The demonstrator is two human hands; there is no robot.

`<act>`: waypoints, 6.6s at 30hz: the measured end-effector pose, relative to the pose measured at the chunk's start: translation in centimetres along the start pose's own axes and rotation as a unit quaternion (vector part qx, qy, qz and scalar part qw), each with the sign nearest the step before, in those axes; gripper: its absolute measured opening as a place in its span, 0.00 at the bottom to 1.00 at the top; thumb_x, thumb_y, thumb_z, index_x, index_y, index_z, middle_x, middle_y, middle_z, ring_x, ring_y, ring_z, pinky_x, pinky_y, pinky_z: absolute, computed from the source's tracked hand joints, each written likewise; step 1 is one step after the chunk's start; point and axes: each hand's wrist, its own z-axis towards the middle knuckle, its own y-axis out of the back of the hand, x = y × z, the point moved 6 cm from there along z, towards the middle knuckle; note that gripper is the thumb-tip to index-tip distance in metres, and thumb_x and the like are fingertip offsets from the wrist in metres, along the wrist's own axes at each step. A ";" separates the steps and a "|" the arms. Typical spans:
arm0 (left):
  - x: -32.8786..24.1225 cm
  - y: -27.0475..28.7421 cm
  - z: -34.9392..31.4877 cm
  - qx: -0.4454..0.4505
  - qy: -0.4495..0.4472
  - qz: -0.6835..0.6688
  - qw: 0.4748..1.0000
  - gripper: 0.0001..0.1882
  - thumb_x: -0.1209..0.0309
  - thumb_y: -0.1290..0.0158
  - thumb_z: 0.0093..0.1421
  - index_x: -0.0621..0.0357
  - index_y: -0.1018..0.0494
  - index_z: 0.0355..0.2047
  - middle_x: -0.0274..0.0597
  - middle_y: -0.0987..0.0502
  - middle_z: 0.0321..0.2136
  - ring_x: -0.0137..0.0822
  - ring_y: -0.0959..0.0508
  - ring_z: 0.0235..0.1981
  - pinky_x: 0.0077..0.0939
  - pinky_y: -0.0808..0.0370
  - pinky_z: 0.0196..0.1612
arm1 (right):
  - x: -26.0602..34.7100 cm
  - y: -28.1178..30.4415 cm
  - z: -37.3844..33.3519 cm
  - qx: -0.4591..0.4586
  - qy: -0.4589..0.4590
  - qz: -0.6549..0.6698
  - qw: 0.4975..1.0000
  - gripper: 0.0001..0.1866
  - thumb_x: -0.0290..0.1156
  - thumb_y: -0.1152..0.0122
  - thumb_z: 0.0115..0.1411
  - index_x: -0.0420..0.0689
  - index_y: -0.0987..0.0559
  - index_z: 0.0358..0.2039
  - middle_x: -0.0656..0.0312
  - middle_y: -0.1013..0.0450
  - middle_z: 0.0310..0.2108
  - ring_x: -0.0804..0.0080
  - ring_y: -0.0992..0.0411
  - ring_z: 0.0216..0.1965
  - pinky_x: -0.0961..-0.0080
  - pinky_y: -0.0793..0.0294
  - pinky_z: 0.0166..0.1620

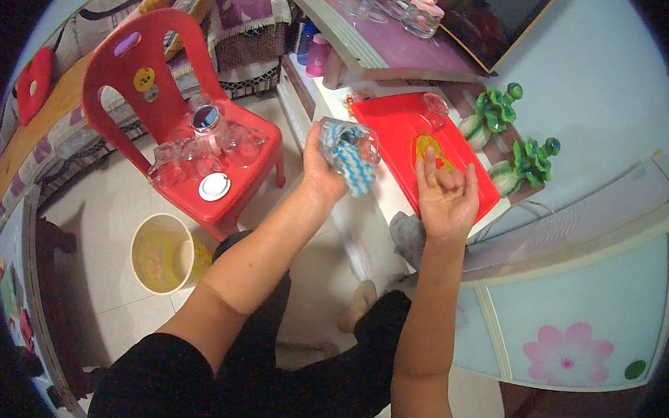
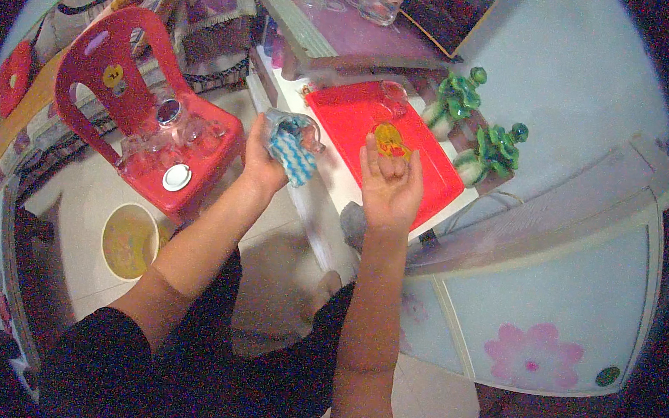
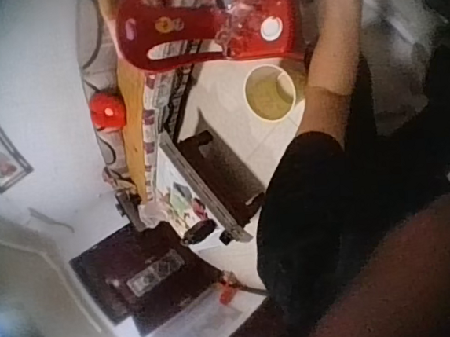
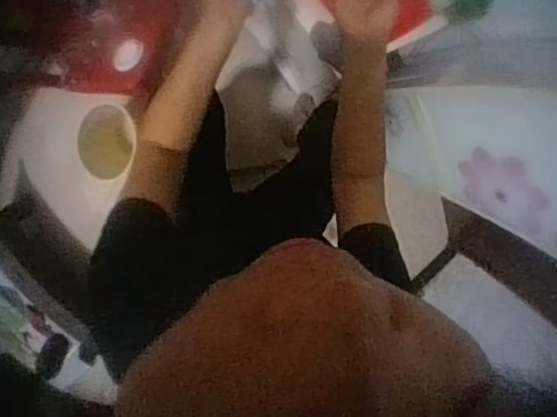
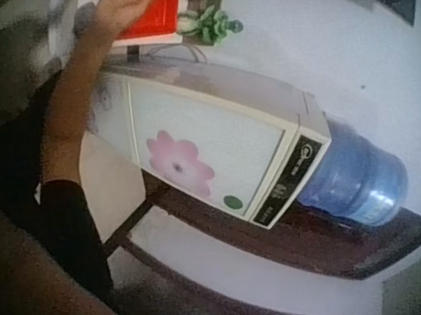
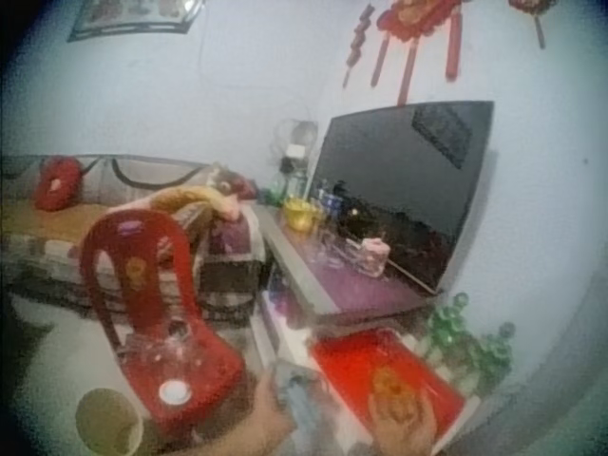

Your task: The person cleans glass cups and a small lid by hand with a cloth, handling them one at a time and placing them on a red tray and a chair.

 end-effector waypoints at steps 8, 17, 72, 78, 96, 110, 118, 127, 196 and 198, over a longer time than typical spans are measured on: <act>0.2 -1.0 -0.5 -0.010 0.006 0.012 1.000 0.28 0.44 0.51 0.53 0.57 0.31 0.41 0.49 0.26 0.35 0.46 0.26 0.35 0.41 0.28 0.41 | -4.0 -5.3 -2.0 0.180 0.041 -0.538 0.822 0.14 0.31 0.58 0.63 0.34 0.28 0.41 0.50 0.31 0.45 0.56 0.36 0.54 0.62 0.40 0.58; 3.1 -2.1 -1.2 0.072 0.051 0.090 0.992 0.27 0.46 0.50 0.56 0.54 0.32 0.45 0.50 0.26 0.39 0.47 0.25 0.40 0.46 0.30 0.48 | -8.7 -3.9 -3.1 0.217 0.255 -0.855 0.396 0.19 0.25 0.56 0.59 0.37 0.34 0.52 0.44 0.40 0.54 0.48 0.42 0.57 0.61 0.45 0.59; 1.7 -5.9 -4.1 0.177 -0.107 0.272 0.940 0.26 0.50 0.52 0.59 0.52 0.38 0.51 0.40 0.28 0.41 0.37 0.25 0.43 0.31 0.26 0.46 | -7.9 -4.5 -2.8 0.131 0.026 -0.466 0.875 0.28 0.22 0.54 0.55 0.38 0.41 0.58 0.55 0.37 0.53 0.66 0.37 0.54 0.70 0.41 0.58; 1.8 -7.5 -4.9 0.265 -0.106 0.270 0.920 0.26 0.55 0.51 0.60 0.51 0.43 0.54 0.39 0.31 0.42 0.30 0.28 0.42 0.26 0.29 0.45 | -7.9 -4.6 -2.6 0.145 -0.030 -0.265 0.953 0.27 0.22 0.53 0.55 0.36 0.41 0.57 0.56 0.35 0.50 0.68 0.34 0.51 0.73 0.34 0.53; 4.4 -3.7 -3.0 0.129 0.003 0.276 0.952 0.22 0.50 0.53 0.60 0.55 0.33 0.45 0.39 0.27 0.39 0.33 0.26 0.42 0.33 0.29 0.47 | -7.6 -4.4 -2.4 0.183 0.246 -0.865 0.397 0.22 0.21 0.54 0.52 0.35 0.33 0.50 0.43 0.36 0.51 0.43 0.38 0.52 0.57 0.37 0.53; 0.6 -3.4 -1.6 0.081 -0.030 0.130 0.988 0.26 0.46 0.49 0.55 0.55 0.31 0.42 0.45 0.24 0.34 0.41 0.23 0.35 0.38 0.25 0.44 | -9.0 -5.2 -3.7 0.247 0.166 -0.764 0.572 0.25 0.16 0.56 0.48 0.35 0.33 0.51 0.47 0.35 0.51 0.53 0.38 0.55 0.66 0.42 0.58; 4.9 -3.8 -3.6 0.106 0.038 0.166 0.980 0.26 0.47 0.51 0.56 0.54 0.31 0.45 0.42 0.25 0.39 0.37 0.24 0.40 0.34 0.28 0.48 | -7.4 -3.3 -2.1 0.071 0.072 -0.458 0.883 0.30 0.16 0.55 0.53 0.37 0.41 0.59 0.53 0.39 0.55 0.65 0.38 0.55 0.70 0.40 0.58; 3.1 -5.3 -2.9 0.195 0.023 0.131 0.972 0.38 0.41 0.54 0.55 0.61 0.38 0.53 0.51 0.29 0.47 0.44 0.27 0.48 0.39 0.30 0.52 | -8.2 -4.3 -3.0 0.089 -0.051 -0.238 0.966 0.30 0.19 0.56 0.53 0.37 0.44 0.59 0.54 0.38 0.53 0.65 0.37 0.54 0.69 0.39 0.58; 4.8 -4.6 -3.2 0.204 0.099 0.185 0.956 0.25 0.51 0.53 0.60 0.53 0.36 0.51 0.40 0.30 0.46 0.38 0.29 0.48 0.39 0.33 0.54 | -5.9 -4.6 -2.4 0.193 0.302 -0.878 0.318 0.15 0.25 0.53 0.54 0.35 0.29 0.42 0.45 0.33 0.47 0.46 0.37 0.50 0.56 0.37 0.53; 4.6 -3.8 -2.9 0.177 0.090 0.180 0.963 0.25 0.50 0.52 0.59 0.51 0.35 0.50 0.41 0.29 0.46 0.39 0.29 0.48 0.41 0.34 0.55 | -7.2 -4.0 -2.4 0.185 0.281 -0.895 0.293 0.17 0.23 0.54 0.53 0.35 0.30 0.45 0.44 0.35 0.50 0.44 0.38 0.51 0.55 0.38 0.54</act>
